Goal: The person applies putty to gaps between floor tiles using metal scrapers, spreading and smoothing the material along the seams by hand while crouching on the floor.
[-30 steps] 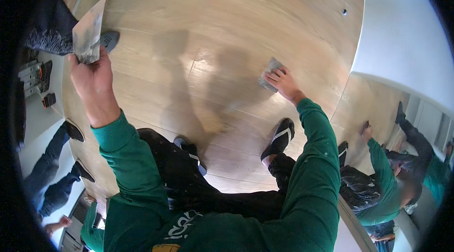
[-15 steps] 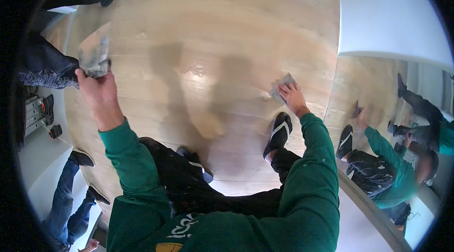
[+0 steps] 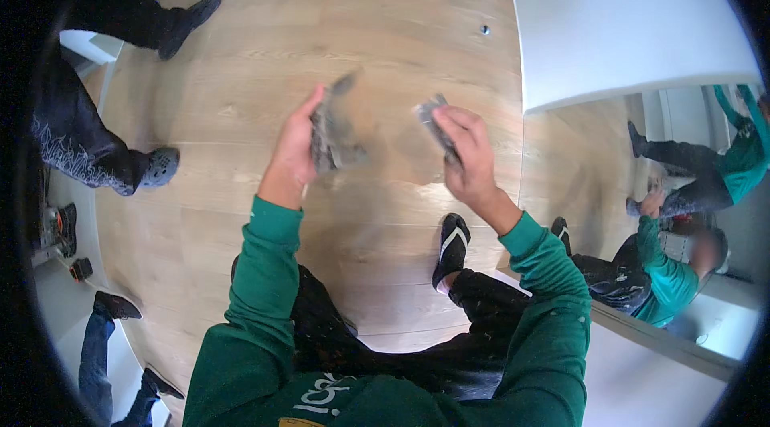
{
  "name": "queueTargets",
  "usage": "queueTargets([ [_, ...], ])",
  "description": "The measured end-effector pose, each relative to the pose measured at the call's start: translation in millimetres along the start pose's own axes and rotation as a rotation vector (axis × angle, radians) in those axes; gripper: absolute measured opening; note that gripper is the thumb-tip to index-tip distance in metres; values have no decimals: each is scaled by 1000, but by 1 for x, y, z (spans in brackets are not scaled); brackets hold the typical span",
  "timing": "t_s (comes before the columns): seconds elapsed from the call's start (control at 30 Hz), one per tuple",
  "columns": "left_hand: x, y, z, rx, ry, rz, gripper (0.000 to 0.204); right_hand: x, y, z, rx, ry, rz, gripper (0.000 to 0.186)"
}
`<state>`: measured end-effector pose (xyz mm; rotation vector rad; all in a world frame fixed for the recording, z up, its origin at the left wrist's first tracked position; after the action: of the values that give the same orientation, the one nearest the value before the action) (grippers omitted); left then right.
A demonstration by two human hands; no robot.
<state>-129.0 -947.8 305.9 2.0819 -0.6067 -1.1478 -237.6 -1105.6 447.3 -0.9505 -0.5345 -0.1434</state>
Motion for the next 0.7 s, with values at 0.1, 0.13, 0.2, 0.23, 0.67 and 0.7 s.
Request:
queueTargets([
  [0.1, -4, 31, 29, -139, -90, 230, 52, 16, 16, 54, 36, -281, 20, 51],
  [0.13, -6, 36, 31, -123, -71, 258, 51, 16, 20, 67, 66, -365, 47, 53],
  [0.2, -11, 42, 32, -94, -27, 309, 49, 8, 29, 58, 35, -349, 93, 58],
  [0.23, -12, 41, 30, -115, -4, 312, 46, 1, 37, 49, 28, -342, 117, 60],
  [0.67, -74, -27, -77, -78, 385, 36, 47, -286, 113, -223, -507, 979, 231, 30],
  [0.7, -80, -36, -88, -69, 429, 30, 47, -300, 139, -216, -548, 1078, 292, 29],
])
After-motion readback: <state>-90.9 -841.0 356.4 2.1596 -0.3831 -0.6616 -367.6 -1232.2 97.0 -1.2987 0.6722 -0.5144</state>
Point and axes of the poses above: each hand's wrist, its own x-axis towards the middle knuckle, its own y-axis out of the palm, z = x × y, the point moved 9 cm from there along x, towards the middle knuckle, and after that the axes turned 5 degrees about x, right-handed, at the moved point
